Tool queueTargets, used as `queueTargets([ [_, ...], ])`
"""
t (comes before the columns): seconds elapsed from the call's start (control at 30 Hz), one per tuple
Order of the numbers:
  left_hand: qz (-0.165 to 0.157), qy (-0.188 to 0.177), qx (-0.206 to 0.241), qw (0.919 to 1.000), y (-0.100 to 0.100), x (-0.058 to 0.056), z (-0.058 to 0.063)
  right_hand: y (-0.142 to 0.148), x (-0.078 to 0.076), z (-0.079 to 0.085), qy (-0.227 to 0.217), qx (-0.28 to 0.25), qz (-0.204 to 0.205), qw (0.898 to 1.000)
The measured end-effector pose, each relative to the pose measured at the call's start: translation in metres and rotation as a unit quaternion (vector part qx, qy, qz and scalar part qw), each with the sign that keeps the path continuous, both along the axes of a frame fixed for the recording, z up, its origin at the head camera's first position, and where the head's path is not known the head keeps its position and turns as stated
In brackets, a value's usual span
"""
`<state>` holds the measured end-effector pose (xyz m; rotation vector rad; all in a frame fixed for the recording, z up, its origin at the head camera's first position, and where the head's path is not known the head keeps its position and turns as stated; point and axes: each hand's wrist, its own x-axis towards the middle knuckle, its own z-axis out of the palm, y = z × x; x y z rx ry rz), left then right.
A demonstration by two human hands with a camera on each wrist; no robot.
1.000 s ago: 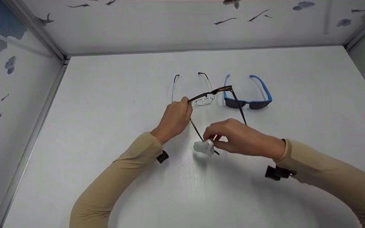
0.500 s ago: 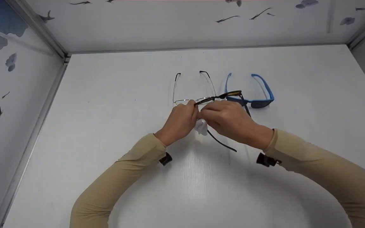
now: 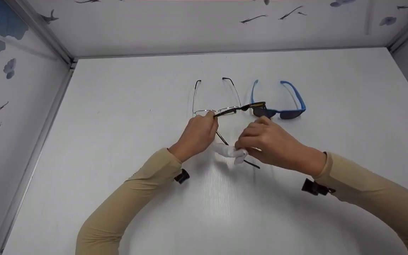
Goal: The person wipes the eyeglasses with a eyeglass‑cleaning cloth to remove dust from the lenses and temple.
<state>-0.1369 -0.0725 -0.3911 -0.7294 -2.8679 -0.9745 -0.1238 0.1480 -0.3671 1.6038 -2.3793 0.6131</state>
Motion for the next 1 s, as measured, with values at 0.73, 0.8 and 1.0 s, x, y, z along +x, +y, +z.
queueTargets([
  [0.73, 0.004, -0.019, 0.013, 0.9997, 0.011, 0.008, 0.008, -0.025, -0.007, 0.011, 0.082, -0.043, -0.074, 0.993],
  [0.8, 0.005, -0.028, 0.029, 0.9992, 0.011, 0.008, 0.009, -0.027, -0.007, 0.010, 0.090, -0.065, -0.083, 0.990],
  [1.0, -0.003, -0.044, 0.061, 0.9972, 0.008, 0.006, 0.012, -0.020, -0.004, 0.007, 0.095, -0.083, -0.081, 0.989],
])
